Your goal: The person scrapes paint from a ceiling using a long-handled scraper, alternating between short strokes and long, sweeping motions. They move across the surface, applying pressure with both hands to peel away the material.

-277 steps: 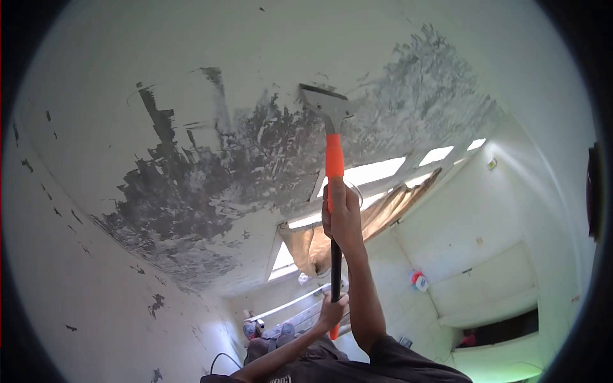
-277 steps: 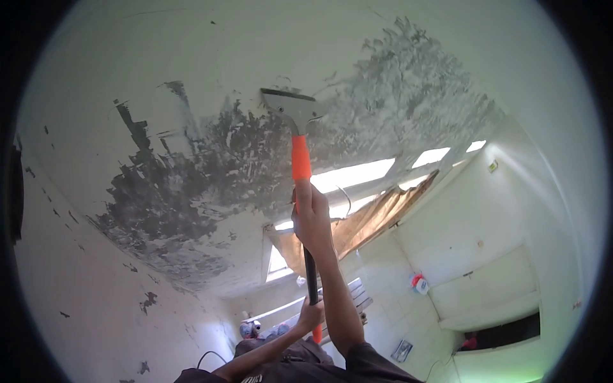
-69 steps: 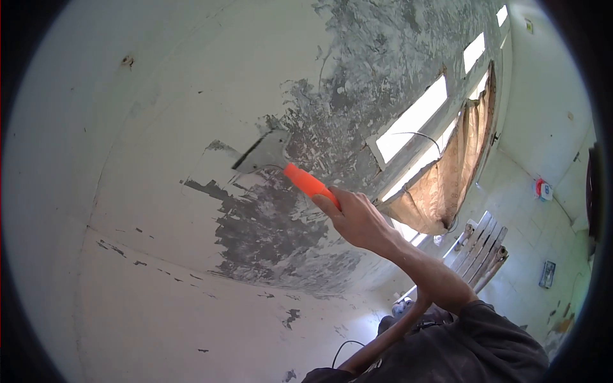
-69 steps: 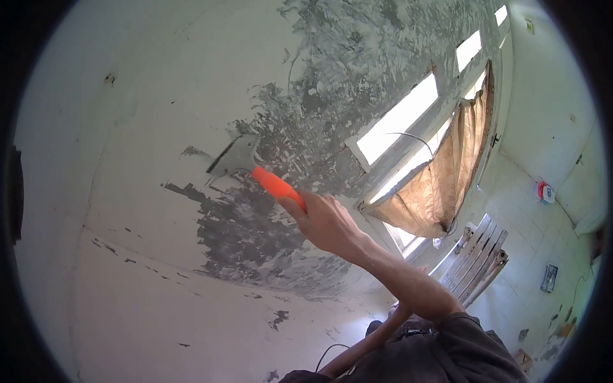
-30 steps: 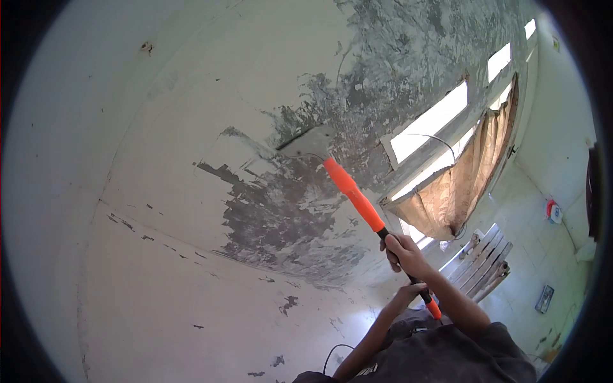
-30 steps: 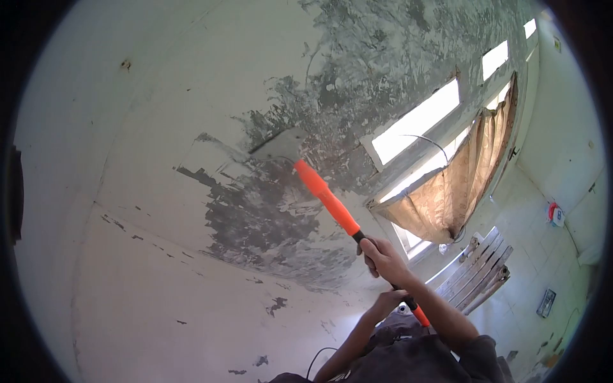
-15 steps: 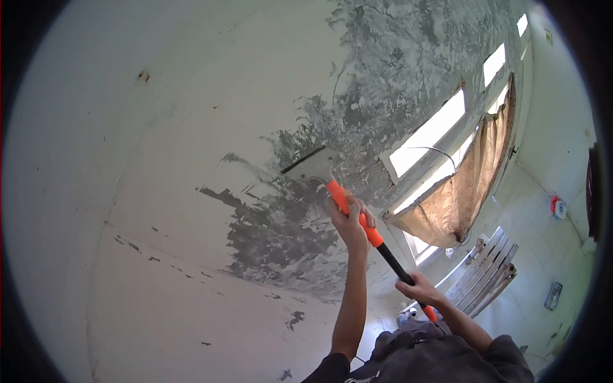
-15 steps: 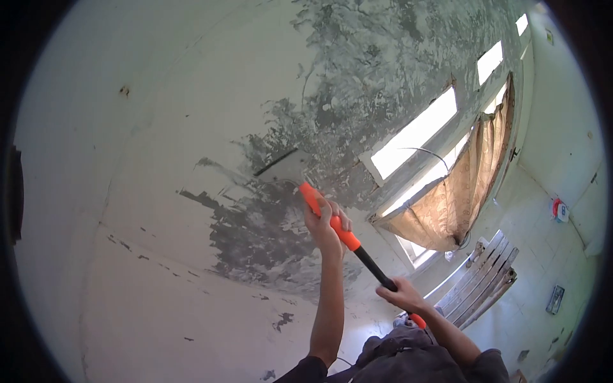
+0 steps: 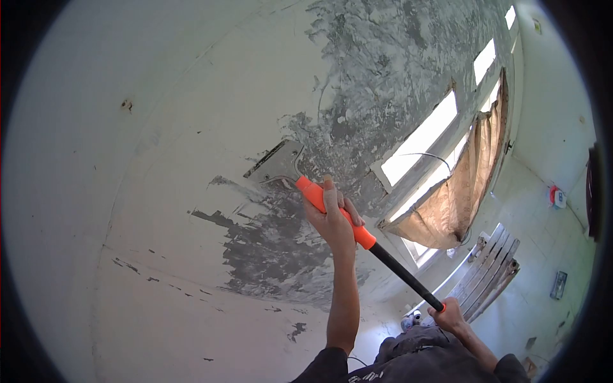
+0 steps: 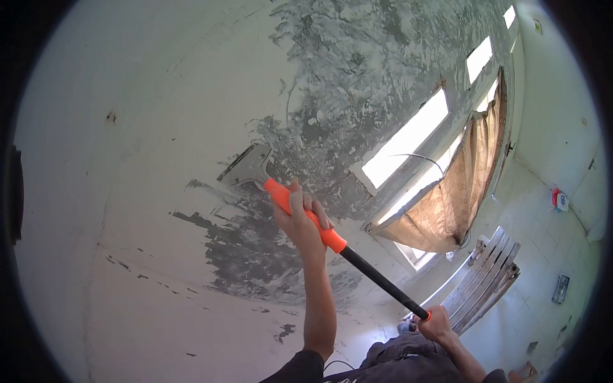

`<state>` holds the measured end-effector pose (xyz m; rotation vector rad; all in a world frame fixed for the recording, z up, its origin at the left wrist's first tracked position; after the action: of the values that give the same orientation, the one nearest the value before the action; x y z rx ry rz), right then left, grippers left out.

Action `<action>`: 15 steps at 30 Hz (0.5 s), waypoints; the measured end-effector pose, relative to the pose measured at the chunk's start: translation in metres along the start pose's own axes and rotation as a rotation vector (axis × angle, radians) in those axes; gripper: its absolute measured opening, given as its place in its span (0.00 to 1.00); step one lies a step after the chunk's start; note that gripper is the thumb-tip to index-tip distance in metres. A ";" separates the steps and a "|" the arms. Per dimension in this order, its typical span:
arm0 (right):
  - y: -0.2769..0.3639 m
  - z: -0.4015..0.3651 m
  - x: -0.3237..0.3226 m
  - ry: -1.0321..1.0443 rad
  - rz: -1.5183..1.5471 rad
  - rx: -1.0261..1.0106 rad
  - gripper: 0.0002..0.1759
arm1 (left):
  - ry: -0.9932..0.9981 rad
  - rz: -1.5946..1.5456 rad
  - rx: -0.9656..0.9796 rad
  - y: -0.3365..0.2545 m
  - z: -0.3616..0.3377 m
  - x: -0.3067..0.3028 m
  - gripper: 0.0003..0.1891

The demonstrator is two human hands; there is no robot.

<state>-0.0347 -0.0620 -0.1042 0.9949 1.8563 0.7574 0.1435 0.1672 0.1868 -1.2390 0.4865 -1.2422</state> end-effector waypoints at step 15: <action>-0.025 -0.032 0.023 0.049 -0.058 0.078 0.19 | 0.000 -0.051 -0.058 0.006 -0.005 -0.017 0.14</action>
<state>-0.0783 -0.0581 -0.1196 0.9753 1.9614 0.6849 0.1363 0.1790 0.1747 -1.3072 0.4964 -1.2792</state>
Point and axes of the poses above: each hand's wrist, its own z-axis towards the middle knuckle, its own x-axis out of the palm, y = z × x, the point moved 6 cm from there along z, towards the middle knuckle
